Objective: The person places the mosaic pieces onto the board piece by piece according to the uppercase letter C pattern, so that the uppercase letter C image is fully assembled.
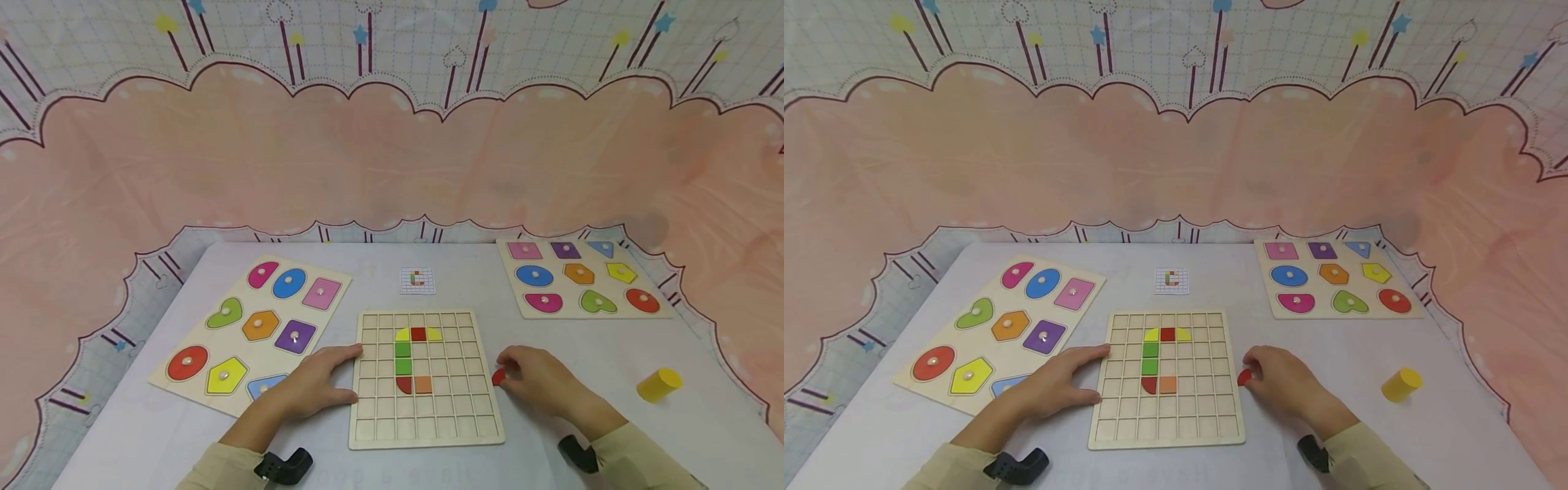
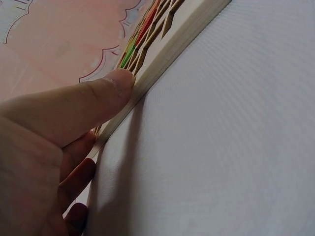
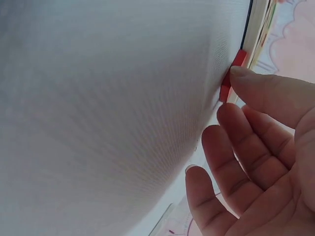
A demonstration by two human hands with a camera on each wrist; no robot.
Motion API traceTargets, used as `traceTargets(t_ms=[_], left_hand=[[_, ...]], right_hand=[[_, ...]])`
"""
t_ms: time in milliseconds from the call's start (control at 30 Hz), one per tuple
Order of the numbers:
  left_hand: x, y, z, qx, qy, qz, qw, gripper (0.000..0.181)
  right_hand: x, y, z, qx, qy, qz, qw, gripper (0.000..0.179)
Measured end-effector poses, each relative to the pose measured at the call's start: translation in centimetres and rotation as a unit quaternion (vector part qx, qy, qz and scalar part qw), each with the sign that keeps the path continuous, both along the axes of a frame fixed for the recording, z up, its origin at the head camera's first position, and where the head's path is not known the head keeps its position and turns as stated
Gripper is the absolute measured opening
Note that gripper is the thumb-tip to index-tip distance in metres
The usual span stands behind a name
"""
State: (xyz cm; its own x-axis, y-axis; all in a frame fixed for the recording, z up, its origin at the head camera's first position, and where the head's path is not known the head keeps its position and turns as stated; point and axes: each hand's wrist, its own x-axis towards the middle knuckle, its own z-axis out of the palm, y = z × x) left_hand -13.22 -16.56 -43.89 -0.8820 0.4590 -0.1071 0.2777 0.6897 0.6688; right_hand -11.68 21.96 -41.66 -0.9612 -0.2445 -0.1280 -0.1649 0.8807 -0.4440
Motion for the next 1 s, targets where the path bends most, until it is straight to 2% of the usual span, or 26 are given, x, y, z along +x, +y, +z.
traceTargets(t_ms=[433, 767, 1000], left_hand=[[-0.07, 0.02, 0.02, 0.003, 0.001, -0.003, 1.0, 0.073], [-0.09, -0.08, -0.24, 0.006, 0.003, -0.004, 1.0, 0.072], [-0.07, -0.09, -0.21, 0.005, 0.004, -0.003, 1.0, 0.072]], right_hand=[[0.05, -0.25, -0.19, -0.027, -0.027, 0.013, 0.9992, 0.035], [-0.08, -0.03, -0.08, 0.006, 0.008, 0.022, 0.9997, 0.033], [-0.21, 0.14, 0.01, 0.007, 0.011, 0.03, 0.9995, 0.028]])
